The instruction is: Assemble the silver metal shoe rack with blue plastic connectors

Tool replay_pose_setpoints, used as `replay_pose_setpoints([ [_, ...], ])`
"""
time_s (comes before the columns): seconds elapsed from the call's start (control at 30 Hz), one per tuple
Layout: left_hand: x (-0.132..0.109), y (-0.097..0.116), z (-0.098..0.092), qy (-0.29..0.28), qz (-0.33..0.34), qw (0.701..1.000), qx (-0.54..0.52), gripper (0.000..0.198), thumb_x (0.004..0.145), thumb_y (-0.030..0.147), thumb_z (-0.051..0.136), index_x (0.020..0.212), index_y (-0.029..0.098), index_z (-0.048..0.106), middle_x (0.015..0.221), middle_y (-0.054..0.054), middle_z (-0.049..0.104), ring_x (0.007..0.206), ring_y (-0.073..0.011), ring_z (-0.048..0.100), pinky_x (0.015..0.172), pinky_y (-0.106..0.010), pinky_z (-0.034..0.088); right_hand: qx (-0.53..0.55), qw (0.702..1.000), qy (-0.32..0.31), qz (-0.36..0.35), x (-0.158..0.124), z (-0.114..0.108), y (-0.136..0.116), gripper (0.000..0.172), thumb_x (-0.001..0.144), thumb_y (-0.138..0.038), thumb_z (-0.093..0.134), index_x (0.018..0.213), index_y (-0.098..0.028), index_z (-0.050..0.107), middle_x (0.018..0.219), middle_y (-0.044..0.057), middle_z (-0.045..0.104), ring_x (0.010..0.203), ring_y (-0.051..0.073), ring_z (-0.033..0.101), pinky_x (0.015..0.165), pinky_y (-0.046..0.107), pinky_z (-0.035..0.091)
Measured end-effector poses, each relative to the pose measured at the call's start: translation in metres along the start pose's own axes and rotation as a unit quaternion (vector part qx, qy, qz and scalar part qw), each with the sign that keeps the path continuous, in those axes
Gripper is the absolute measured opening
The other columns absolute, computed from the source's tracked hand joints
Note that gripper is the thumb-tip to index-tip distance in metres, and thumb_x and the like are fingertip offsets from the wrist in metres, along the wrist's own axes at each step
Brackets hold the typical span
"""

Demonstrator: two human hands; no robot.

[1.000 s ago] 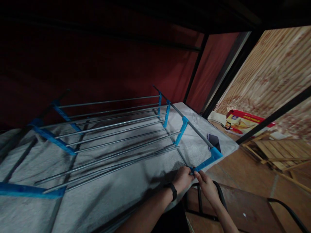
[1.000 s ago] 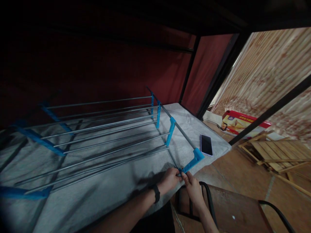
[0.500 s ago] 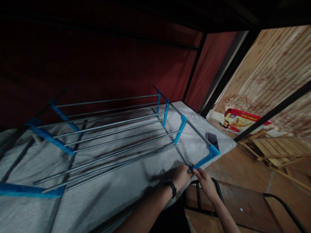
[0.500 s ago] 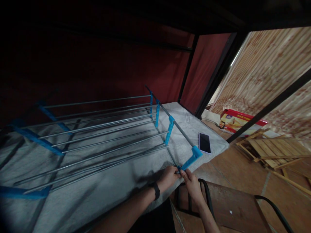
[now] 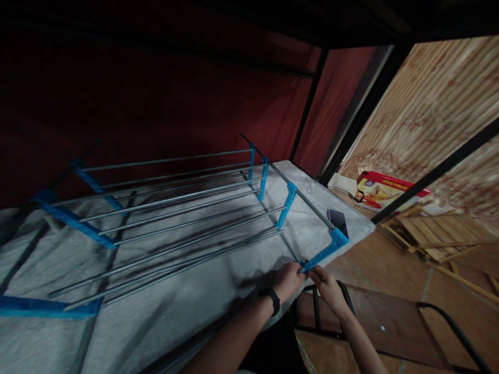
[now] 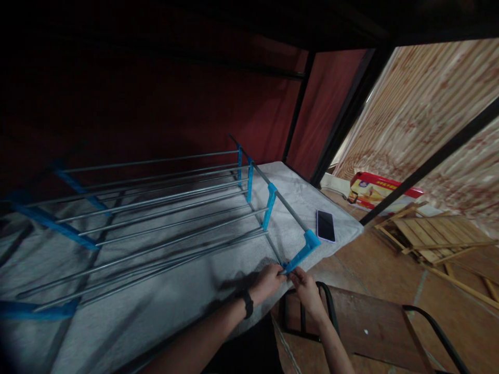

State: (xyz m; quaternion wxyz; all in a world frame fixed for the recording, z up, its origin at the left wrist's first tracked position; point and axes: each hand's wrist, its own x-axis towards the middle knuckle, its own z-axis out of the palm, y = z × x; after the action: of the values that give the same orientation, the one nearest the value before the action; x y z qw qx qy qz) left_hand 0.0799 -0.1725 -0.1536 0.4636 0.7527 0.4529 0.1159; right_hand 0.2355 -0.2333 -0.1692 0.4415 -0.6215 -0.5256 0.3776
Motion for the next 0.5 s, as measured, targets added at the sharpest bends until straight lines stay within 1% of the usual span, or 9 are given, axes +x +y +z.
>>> replay_pose_setpoints([
  [0.13,0.0004,-0.0015,0.0004,-0.007,-0.006,1.0,0.009,0.023,0.088,0.026,0.053,0.1,0.019,0.07,0.099,-0.008,0.072,0.097,-0.022,0.065,0.086,-0.032,0.047,0.002,1.0,0.004,0.011,0.0006,0.0009,0.0002,0.042,0.082,-0.051,0.061,0.104,-0.017,0.072,0.105,0.01,0.072,0.097,0.029,0.065,0.09,0.041,0.05],
  [0.33,-0.0011,0.0006,-0.0016,-0.013,0.001,1.0,0.014,0.023,0.086,0.024,0.054,0.1,0.018,0.071,0.1,-0.008,0.072,0.098,-0.0216,0.064,0.089,-0.031,0.047,-0.014,1.0,0.006,0.007,-0.0006,0.001,-0.0019,0.037,0.082,-0.045,0.059,0.103,-0.017,0.072,0.105,0.011,0.072,0.101,0.03,0.064,0.092,0.042,0.049],
  [0.5,-0.0055,0.0004,-0.0023,-0.008,0.015,1.0,0.007,0.023,0.087,0.024,0.054,0.102,0.019,0.071,0.102,-0.008,0.072,0.102,-0.0223,0.063,0.09,-0.03,0.046,-0.036,0.999,0.009,0.014,-0.0033,0.0029,-0.008,0.036,0.081,-0.041,0.056,0.101,-0.016,0.072,0.1,0.009,0.073,0.097,0.029,0.066,0.086,0.038,0.051],
])
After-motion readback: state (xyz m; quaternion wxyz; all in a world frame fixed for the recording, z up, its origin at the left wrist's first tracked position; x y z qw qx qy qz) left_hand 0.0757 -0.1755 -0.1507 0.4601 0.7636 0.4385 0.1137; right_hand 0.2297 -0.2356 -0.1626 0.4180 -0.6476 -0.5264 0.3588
